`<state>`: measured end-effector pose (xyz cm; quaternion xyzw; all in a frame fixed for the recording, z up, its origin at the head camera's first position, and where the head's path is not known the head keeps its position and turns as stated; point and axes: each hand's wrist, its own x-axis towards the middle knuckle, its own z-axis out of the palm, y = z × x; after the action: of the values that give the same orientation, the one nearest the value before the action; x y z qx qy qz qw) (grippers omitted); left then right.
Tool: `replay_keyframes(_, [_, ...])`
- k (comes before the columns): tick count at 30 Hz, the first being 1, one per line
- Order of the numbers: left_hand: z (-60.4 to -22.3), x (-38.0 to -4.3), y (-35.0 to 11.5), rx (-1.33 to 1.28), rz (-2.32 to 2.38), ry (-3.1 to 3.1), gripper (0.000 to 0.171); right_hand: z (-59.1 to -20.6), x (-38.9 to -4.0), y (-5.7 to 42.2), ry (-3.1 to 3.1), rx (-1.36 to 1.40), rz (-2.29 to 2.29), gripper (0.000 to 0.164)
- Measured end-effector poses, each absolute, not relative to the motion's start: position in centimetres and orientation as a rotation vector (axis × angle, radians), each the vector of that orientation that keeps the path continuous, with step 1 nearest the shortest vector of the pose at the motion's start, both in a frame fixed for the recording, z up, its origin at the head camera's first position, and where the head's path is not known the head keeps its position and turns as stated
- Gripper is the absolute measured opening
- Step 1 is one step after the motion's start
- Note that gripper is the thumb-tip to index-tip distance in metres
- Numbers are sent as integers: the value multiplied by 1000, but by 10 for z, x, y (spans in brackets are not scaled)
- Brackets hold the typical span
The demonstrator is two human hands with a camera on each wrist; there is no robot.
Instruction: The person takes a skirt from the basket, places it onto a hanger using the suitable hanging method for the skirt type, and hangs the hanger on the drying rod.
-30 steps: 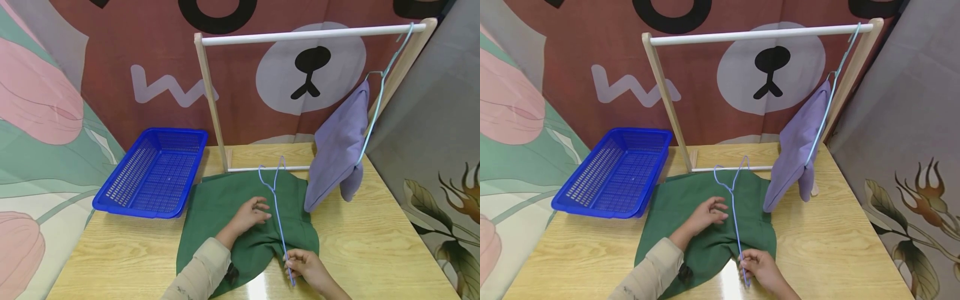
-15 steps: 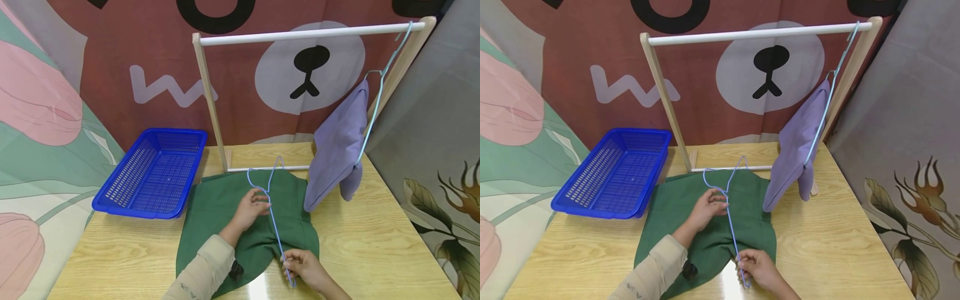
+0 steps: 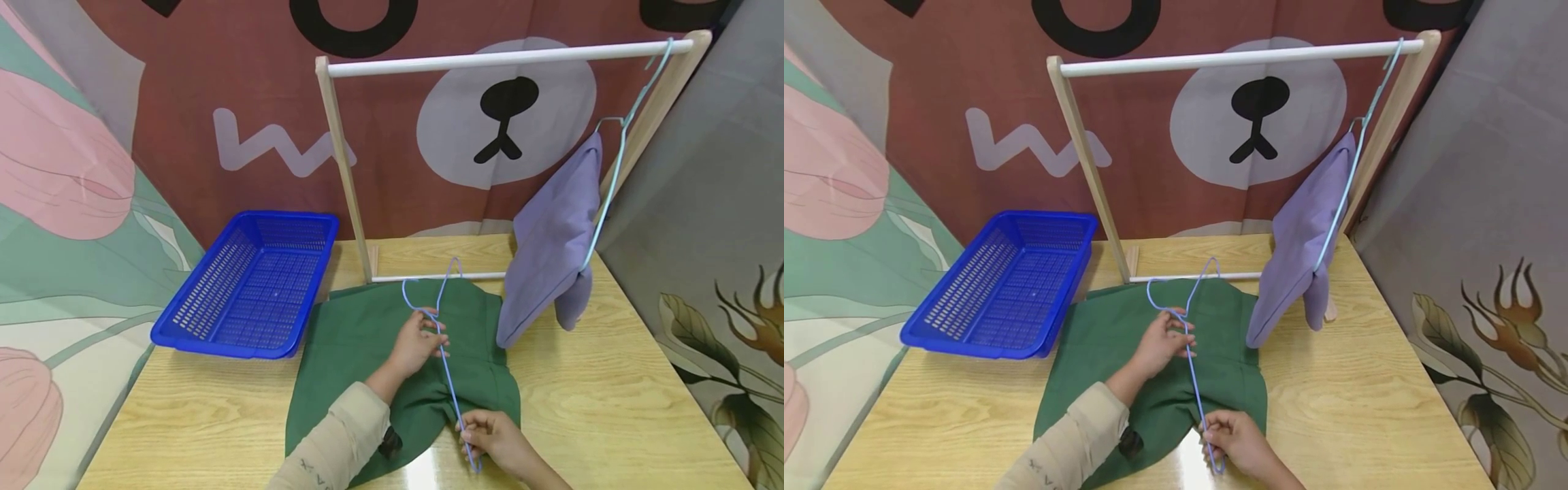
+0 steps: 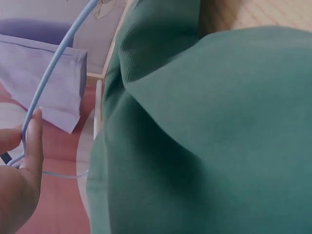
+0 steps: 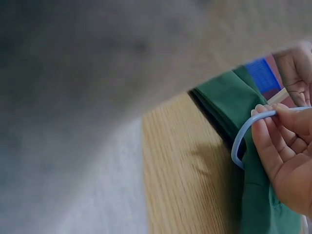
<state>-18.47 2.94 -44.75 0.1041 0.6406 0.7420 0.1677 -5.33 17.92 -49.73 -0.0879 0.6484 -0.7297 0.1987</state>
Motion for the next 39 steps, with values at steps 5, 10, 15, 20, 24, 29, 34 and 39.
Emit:
replay_keyframes(5, [-451, -186, 34, 312, 2060, 1900, 41, -496, -53, 179, 1875, -183, -1969, 29])
replay_keyframes(10, [-462, -190, 37, 308, 2037, 1919, 42, -494, -56, 185, 1921, -117, -1845, 27])
replay_keyframes(15, [-460, -188, 36, 329, 2004, 1964, 41, -491, -63, 195, 2004, -29, -1778, 32])
replay_keyframes(20, [-449, -184, 34, 352, 1988, 1967, 38, -487, -72, 206, 2257, 193, -1677, 29])
replay_keyframes(24, [-438, -178, 33, 379, 1910, 2042, 36, -488, -79, 213, 2475, 381, -1536, 25])
replay_keyframes(29, [-444, -177, 33, 394, 1866, 2112, 35, -494, -87, 221, 2590, 477, -1400, 36])
replay_keyframes(34, [-461, -184, 37, 398, 1869, 2142, 37, -496, -95, 225, 2607, 509, -1355, 45])
replay_keyframes(39, [-462, -185, 36, 461, 1873, 2186, 35, -494, -104, 227, 2499, 576, -1474, 51])
